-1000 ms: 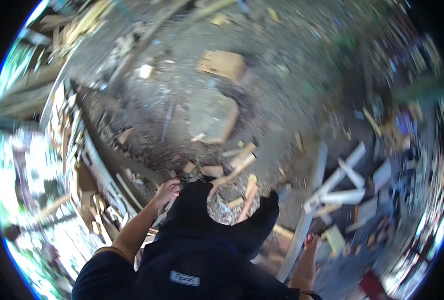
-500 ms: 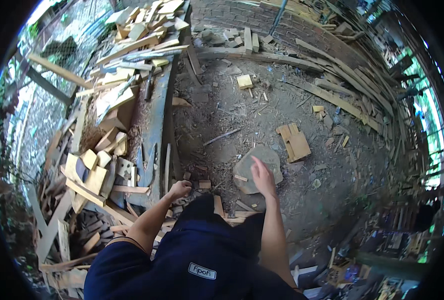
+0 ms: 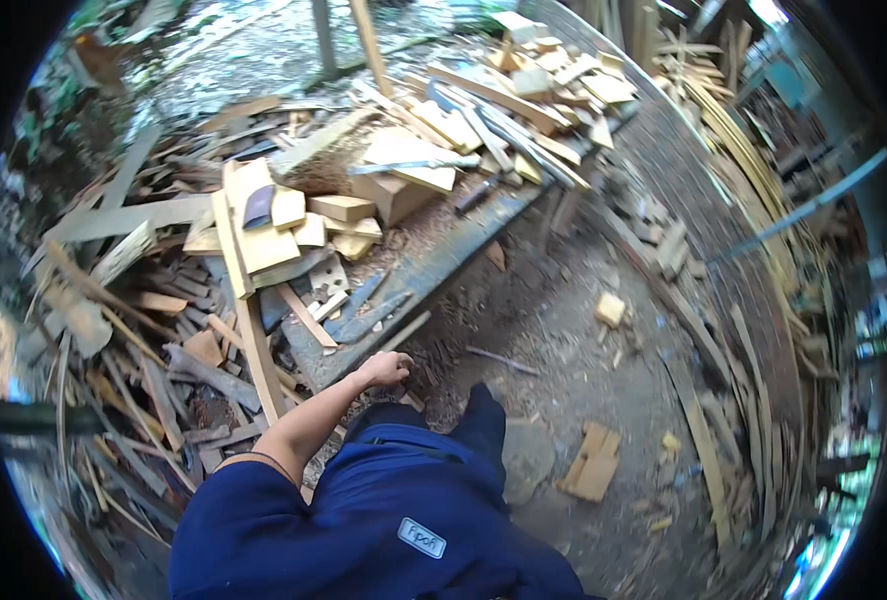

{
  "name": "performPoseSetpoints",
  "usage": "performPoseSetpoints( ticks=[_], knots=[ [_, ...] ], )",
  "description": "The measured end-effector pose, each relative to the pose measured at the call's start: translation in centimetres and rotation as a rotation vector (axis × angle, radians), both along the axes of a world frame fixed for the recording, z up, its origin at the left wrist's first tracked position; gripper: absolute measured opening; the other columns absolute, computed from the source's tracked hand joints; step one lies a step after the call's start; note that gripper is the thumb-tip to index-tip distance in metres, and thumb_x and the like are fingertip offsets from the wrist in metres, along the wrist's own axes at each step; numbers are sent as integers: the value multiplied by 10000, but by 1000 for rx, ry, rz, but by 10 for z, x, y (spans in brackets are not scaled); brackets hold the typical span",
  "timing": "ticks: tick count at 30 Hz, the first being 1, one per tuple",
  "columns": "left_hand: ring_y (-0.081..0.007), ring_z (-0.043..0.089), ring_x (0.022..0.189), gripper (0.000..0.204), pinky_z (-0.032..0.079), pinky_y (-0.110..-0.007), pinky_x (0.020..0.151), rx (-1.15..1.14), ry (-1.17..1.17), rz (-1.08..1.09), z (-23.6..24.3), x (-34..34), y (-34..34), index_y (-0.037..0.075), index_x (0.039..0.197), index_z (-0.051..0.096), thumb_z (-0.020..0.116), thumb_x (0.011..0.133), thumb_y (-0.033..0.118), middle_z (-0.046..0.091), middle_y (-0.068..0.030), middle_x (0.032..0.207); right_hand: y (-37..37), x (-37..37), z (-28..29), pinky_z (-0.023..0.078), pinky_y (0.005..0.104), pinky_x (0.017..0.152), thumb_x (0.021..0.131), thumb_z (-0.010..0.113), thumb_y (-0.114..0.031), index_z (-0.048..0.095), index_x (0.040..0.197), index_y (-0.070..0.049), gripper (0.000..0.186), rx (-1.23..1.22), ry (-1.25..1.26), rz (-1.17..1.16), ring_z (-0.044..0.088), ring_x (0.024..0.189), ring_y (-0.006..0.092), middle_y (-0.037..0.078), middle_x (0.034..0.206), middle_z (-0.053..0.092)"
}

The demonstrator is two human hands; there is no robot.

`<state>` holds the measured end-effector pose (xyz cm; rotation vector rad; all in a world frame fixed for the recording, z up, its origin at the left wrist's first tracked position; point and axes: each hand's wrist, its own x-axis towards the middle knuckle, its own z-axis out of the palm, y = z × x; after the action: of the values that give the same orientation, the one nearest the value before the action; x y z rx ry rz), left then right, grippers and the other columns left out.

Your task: Sorting and carving small pieces of wood in a workshop.

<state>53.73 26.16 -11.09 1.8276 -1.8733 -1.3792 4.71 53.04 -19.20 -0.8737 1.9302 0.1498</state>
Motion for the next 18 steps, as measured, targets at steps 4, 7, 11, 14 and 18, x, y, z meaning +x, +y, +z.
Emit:
performPoseSetpoints(
  ticks=[4, 7, 11, 14, 18],
  knots=[
    [-388, 662, 962, 314, 527, -465, 853, -13, -70, 149, -22, -9, -35, 119, 1030, 700, 543, 797, 259, 697, -181, 999, -49, -39, -41, 517, 402, 715, 944, 511, -123, 558, 1244, -33, 316, -201, 36, 46, 631, 808, 236, 132, 958, 661],
    [-315, 694, 900, 368, 546, -423, 839, 153, -110, 128, -30, -59, -89, 131, 1065, 720, 573, 750, 253, 717, -150, 972, -91, -73, -61, 522, 386, 663, 947, 510, -111, 554, 1245, -30, 312, -603, 95, 29, 630, 734, 209, 113, 916, 661],
    [-262, 708, 887, 417, 560, -361, 812, 385, -194, -378, -5, -180, -197, 113, 1214, 655, 628, 829, 269, 726, -112, 948, -176, -135, -52, 524, 336, 600, 957, 502, -90, 541, 1256, -32, 307, -1064, -23, -247, 629, 667, 173, 87, 876, 656],
    [-311, 678, 956, 406, 543, -397, 825, -135, -106, -620, 51, -262, -255, 100, 1253, 611, 617, 876, 252, 695, -149, 1037, -253, -181, -25, 503, 257, 560, 981, 469, -106, 540, 1261, -60, 292, -736, -375, -823, 622, 663, 144, 66, 867, 638],
    [-253, 669, 989, 370, 521, -375, 854, -147, 434, -138, 119, -303, -283, 91, 1301, 582, 593, 947, 195, 689, -127, 1089, -330, -220, -4, 492, 326, 490, 995, 489, -209, 560, 1129, -124, 174, -150, -358, -741, 583, 593, 155, 45, 800, 603]
  ],
)
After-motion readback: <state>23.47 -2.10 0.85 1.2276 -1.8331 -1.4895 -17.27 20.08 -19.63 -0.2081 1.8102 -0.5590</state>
